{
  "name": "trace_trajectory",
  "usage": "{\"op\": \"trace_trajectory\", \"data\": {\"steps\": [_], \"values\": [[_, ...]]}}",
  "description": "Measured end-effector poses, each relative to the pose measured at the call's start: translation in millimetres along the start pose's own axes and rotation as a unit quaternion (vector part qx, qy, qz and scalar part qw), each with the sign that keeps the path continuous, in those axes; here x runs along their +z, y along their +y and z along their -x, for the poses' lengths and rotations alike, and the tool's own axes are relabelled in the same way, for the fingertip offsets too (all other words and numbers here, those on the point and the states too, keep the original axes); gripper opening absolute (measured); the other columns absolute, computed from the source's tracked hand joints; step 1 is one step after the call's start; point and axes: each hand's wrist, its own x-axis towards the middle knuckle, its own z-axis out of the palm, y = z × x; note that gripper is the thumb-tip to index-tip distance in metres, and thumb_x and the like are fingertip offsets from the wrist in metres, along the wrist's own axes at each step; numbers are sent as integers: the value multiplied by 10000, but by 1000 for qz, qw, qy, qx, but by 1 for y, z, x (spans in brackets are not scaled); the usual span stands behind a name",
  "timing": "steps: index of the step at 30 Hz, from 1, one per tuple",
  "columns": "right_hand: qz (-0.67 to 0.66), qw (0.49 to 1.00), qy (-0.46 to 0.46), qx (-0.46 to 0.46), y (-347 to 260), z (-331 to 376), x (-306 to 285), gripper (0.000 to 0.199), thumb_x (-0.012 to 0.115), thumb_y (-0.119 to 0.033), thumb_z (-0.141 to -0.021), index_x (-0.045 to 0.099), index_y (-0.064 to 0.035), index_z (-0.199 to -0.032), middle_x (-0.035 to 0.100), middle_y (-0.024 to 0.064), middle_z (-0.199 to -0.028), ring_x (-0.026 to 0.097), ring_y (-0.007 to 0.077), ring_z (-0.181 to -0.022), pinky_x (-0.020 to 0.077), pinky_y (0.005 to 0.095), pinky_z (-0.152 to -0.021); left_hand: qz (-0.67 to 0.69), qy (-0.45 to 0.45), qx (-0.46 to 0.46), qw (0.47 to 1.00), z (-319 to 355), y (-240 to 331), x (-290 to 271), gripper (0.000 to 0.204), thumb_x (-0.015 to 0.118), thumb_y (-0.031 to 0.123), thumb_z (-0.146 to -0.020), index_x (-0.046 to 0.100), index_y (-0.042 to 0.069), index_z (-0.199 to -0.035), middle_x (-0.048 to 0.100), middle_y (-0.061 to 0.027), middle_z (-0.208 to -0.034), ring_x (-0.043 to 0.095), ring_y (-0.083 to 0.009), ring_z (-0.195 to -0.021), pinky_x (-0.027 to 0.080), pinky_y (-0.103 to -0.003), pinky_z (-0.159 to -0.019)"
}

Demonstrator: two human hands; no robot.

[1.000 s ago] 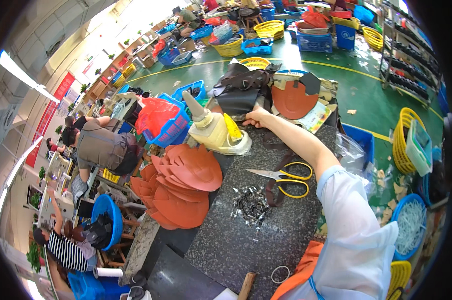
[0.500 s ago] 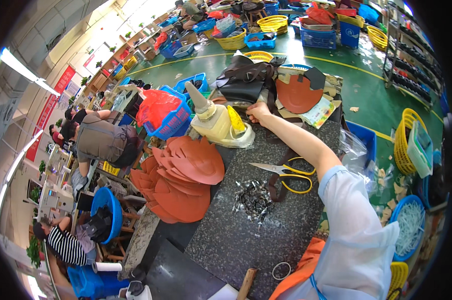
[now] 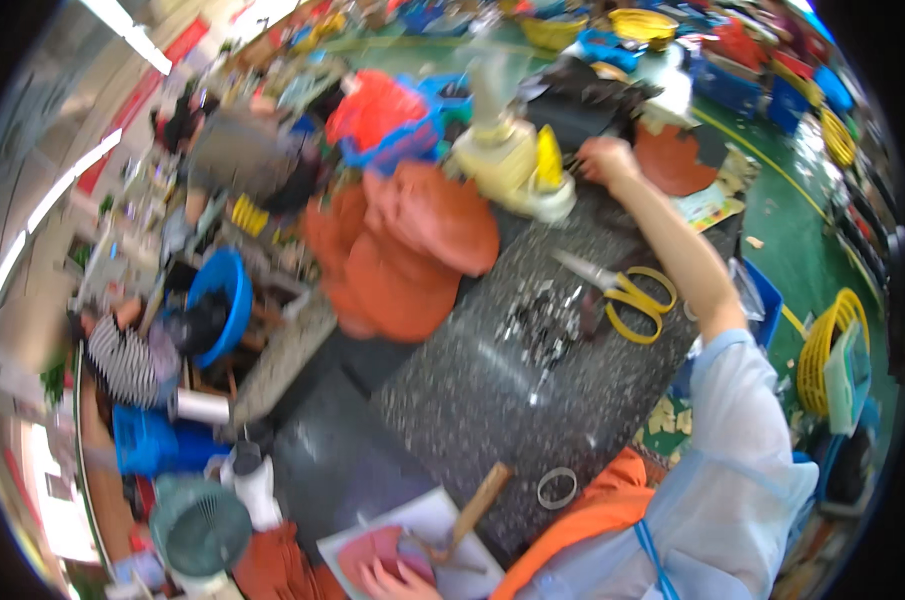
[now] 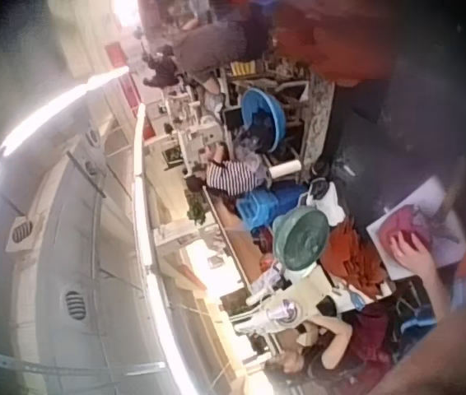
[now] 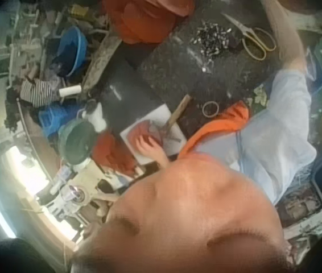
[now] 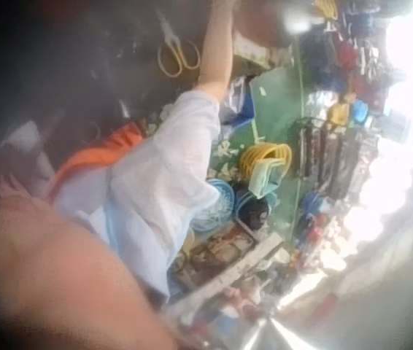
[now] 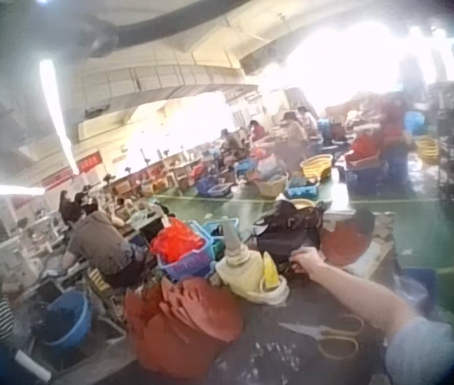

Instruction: The person processes leather shoe upper pieces by placing each piece on a board, holding a metal punch against it, and striking the tool with a hammer before setting the piece aside.

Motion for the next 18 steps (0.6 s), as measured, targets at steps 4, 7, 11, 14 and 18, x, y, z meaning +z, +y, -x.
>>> {"op": "trace_trajectory", "data": {"steps": [4, 7, 11, 14, 18], "values": [[244, 914, 110, -306, -49, 117, 69, 264, 630, -128, -946, 652, -30, -1190, 625, -22, -882, 508, 45, -697, 430, 219, -627, 26, -34, -38, 998, -16, 20, -6, 408, 598, 221, -958, 559, 7, -1303, 460, -242, -1445, 424, -436, -1335, 308, -540, -1130], [349, 884, -163, -263, -35, 196, 148, 181, 661, -145, -923, 701, -21, -1049, 657, 12, -840, 592, 81, -772, 481, 250, -690, -1, -16, -16, 1000, -13, 10, -7, 403, 586, 215, -968, 548, 0, -1306, 460, -233, -1440, 427, -438, -1321, 314, -542, -1117], [461, 661, -495, -324, 3, 300, 246, 233, 673, -219, -890, 688, -13, -997, 684, 126, -908, 674, 278, -856, 528, 381, -772, -14, -17, -18, 1000, -11, 4, -9, 421, 614, 219, -950, 551, 6, -1308, 472, -237, -1418, 435, -444, -1307, 336, -542, -1095], [472, 581, -561, -353, 56, 343, 293, 307, 695, -290, -870, 644, -18, -1003, 672, 133, -971, 661, 340, -932, 525, 451, -793, -15, -13, -11, 1000, -7, 0, -8, 440, 630, 251, -940, 561, 33, -1316, 477, -229, -1415, 428, -438, -1315, 335, -545, -1098], [527, 501, -562, -396, 106, 372, 331, 227, 681, -240, -868, 626, -23, -905, 666, 144, -926, 662, 347, -911, 518, 473, -768, -1, -7, -21, 1000, -1, -3, -13, 456, 644, 281, -930, 569, 41, -1311, 480, -218, -1416, 435, -444, -1309, 326, -560, -1104]]}}
